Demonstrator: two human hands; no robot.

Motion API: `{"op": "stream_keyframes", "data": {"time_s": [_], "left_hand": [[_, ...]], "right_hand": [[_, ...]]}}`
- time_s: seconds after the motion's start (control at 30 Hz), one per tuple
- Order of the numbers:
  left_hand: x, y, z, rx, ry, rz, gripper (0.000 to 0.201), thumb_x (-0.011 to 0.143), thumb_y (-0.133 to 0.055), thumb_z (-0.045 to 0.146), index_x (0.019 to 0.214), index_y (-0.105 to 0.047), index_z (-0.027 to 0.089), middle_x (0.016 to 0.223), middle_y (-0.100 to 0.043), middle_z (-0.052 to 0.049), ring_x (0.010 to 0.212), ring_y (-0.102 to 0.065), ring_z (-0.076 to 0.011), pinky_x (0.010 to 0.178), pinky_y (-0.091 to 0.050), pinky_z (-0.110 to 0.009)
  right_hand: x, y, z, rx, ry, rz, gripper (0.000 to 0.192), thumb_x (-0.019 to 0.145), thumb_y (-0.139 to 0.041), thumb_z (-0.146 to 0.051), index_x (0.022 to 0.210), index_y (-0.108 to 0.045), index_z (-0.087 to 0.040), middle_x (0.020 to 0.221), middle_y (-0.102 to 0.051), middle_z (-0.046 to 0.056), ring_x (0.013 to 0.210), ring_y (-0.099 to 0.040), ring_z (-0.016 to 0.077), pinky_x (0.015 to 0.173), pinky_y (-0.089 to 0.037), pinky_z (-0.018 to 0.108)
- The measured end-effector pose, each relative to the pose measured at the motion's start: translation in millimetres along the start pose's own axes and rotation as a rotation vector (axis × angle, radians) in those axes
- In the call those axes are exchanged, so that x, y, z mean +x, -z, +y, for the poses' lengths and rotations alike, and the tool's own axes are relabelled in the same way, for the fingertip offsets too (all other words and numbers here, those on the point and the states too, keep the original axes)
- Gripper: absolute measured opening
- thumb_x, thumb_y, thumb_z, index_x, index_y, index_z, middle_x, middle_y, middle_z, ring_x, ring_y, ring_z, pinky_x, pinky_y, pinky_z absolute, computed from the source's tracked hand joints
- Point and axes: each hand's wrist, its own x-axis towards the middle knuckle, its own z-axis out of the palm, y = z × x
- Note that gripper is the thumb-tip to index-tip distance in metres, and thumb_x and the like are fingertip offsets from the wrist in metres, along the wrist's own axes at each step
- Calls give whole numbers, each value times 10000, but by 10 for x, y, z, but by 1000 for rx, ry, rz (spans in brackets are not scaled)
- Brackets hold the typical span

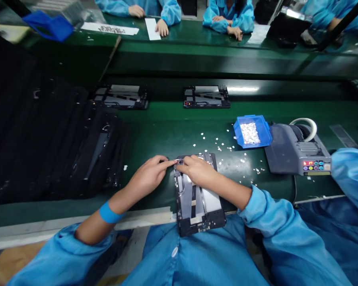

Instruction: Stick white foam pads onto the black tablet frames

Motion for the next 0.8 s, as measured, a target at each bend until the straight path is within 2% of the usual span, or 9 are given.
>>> {"op": "stream_keyframes", "data": {"time_s": [0.13, 0.23, 0.3, 0.4, 0.47, 0.53, 0.6, 0.67, 0.8], "left_hand": [[198, 28, 134, -179, 187, 42, 429, 981, -449, 196, 1362, -645, 177, 1245, -709, -117, 1142, -663, -253, 1008, -509, -373], [382, 40, 209, -152, 258, -57, 347, 941, -510, 274, 1201, -709, 160, 1123, -738, -127, 1047, -689, -280, 910, -523, -378], [490, 49, 191, -172, 297, -134, 282, 898, -550, 333, 1069, -715, 182, 1008, -751, -98, 947, -701, -275, 807, -516, -357], [666, 19, 32, -208, 363, -233, 249, 843, -569, 432, 908, -674, 215, 880, -750, -64, 832, -695, -274, 681, -471, -338], [797, -40, -105, -211, 367, -286, 228, 796, -587, 446, 819, -642, 226, 800, -738, -61, 787, -683, -284, 637, -442, -336], [903, -97, -203, -223, 339, -316, 206, 750, -609, 437, 767, -621, 232, 743, -729, -55, 757, -671, -288, 617, -424, -333], [960, -127, -249, -244, 315, -326, 198, 725, -623, 430, 751, -617, 233, 714, -726, -47, 742, -663, -287, 613, -417, -327], [977, -134, -260, -263, 309, -332, 194, 726, -628, 422, 757, -621, 230, 709, -729, -39, 742, -662, -284, 622, -422, -323], [958, -134, -263, -285, 308, -312, 204, 738, -641, 426, 783, -628, 227, 730, -736, -40, 757, -676, -295, 638, -437, -332]], "right_hand": [[66, 11, 46, 76, -7, -11, 383, 1014, -526, -108, 1338, -675, -248, 1070, -628, 65, 943, -537, 191, 873, -440, 296], [50, 64, -59, 56, -49, 25, 351, 1008, -539, -125, 1312, -684, -223, 1067, -645, 87, 971, -555, 208, 869, -459, 311], [-63, 152, -139, 149, -60, 106, 336, 990, -547, -122, 1283, -687, -209, 1078, -675, 89, 996, -584, 210, 908, -478, 331], [-491, 297, -143, 413, -273, 445, 279, 986, -548, -181, 1222, -695, -212, 1055, -713, 66, 974, -640, 193, 904, -512, 339], [-958, 381, -53, 594, -584, 819, 210, 988, -564, -276, 1143, -692, -216, 913, -703, 26, 807, -647, 160, 749, -526, 296], [-1496, 460, 90, 777, -879, 1250, 178, 938, -628, -361, 1043, -647, -219, 747, -626, -41, 608, -565, 113, 571, -455, 236], [-1990, 525, 267, 923, -1052, 1585, 243, 868, -685, -419, 961, -568, -227, 664, -542, -90, 513, -478, 80, 490, -375, 203], [-2339, 563, 447, 1025, -1136, 1689, 317, 829, -709, -470, 906, -525, -224, 641, -525, -91, 487, -461, 70, 466, -351, 198], [-2539, 583, 735, 1182, -1205, 1610, 390, 763, -761, -513, 867, -565, -193, 669, -595, -35, 479, -498, 85, 434, -363, 206]]}}
